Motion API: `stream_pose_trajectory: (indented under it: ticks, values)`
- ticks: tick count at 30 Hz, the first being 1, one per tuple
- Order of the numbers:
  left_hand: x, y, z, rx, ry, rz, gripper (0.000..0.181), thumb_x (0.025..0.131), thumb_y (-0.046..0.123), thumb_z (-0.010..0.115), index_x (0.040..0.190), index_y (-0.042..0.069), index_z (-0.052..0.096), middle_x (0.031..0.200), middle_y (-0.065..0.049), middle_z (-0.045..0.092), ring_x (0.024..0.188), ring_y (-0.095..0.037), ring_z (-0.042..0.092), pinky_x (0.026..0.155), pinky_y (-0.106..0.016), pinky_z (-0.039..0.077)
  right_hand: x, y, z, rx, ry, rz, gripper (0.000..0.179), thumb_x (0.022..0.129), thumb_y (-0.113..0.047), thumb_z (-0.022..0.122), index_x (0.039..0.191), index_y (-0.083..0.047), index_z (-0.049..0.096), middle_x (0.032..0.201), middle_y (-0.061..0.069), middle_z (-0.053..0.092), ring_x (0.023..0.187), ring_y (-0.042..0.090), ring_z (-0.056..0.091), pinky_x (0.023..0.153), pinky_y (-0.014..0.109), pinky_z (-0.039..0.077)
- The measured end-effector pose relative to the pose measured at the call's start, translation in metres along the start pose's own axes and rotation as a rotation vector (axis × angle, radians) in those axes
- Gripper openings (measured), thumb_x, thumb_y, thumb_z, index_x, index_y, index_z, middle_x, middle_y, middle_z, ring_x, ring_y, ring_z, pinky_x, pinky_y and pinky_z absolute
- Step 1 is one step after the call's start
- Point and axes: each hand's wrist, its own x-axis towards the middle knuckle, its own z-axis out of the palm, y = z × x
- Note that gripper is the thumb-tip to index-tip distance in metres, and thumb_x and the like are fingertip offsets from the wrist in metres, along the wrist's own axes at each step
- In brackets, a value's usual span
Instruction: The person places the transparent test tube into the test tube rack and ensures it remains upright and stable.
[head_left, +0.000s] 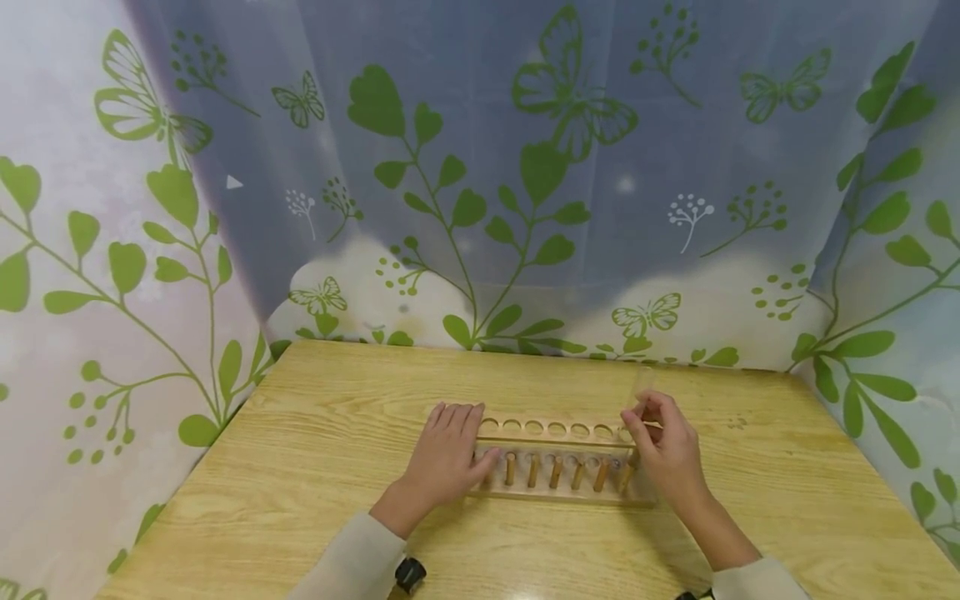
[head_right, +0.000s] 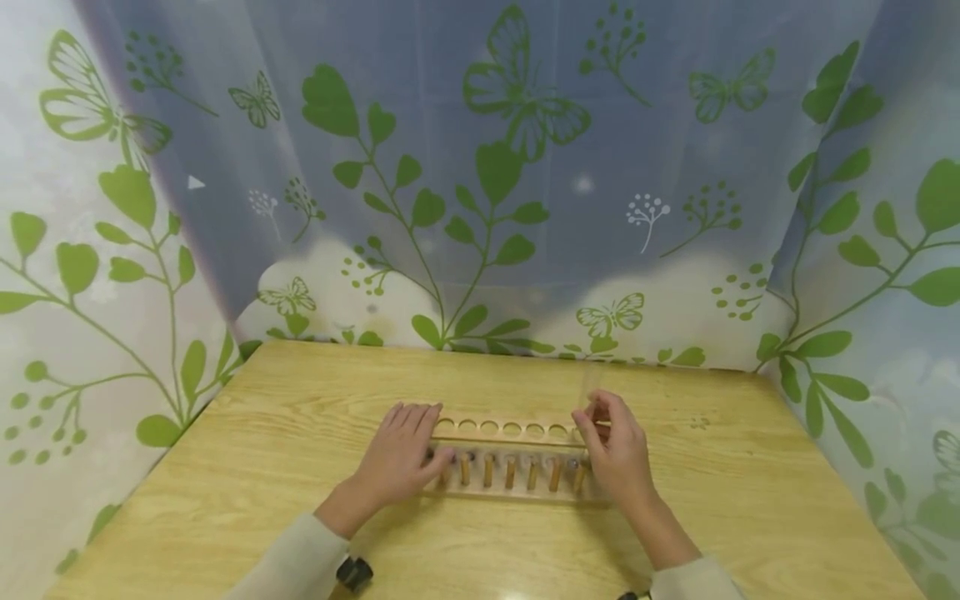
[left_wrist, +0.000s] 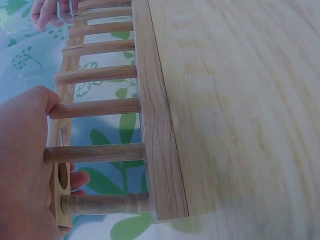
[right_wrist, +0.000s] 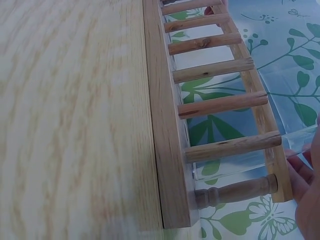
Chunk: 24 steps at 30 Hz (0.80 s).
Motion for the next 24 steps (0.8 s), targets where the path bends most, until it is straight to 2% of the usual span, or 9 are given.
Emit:
stream_pose_trajectory:
  ticks: [4,13,24]
  values:
    - [-0.0012,0.0005,-0.0001,0.000,-0.007,0.000,0.065,0.099,0.049,0.047,0.144,0.002,0.041,0.136,-0.014,0.051,0.128,-0.031,0.046,0.114,-0.051,0.026,-0.0023,0.0006,0.0003,0.002,0.002,-0.010,0.031,0.085,0.013,0.065,0.113,0.004,0.055,0.089,0.004,0.059,0.086,-0.003,0.059,0.064,0.008,0.049]
    - [-0.0015,0.0008,0.0000,-0.001,-0.010,-0.004,0.066,0.099,0.050,0.046,0.144,0.002,0.041,0.137,-0.014,0.050,0.128,-0.030,0.046,0.114,-0.050,0.025,-0.0040,0.0038,0.0005,-0.018,-0.011,0.026,0.029,0.087,0.010,0.065,0.114,0.005,0.054,0.088,0.003,0.058,0.086,-0.005,0.058,0.068,0.007,0.049]
    - [0.0001,0.0004,-0.0013,0.011,0.011,0.005,0.066,0.099,0.050,0.047,0.143,0.002,0.042,0.135,-0.014,0.051,0.127,-0.030,0.047,0.114,-0.050,0.026,-0.0029,0.0020,0.0004,-0.006,-0.013,0.040,0.031,0.088,0.008,0.065,0.116,0.005,0.053,0.089,0.005,0.059,0.088,-0.009,0.056,0.068,0.006,0.049]
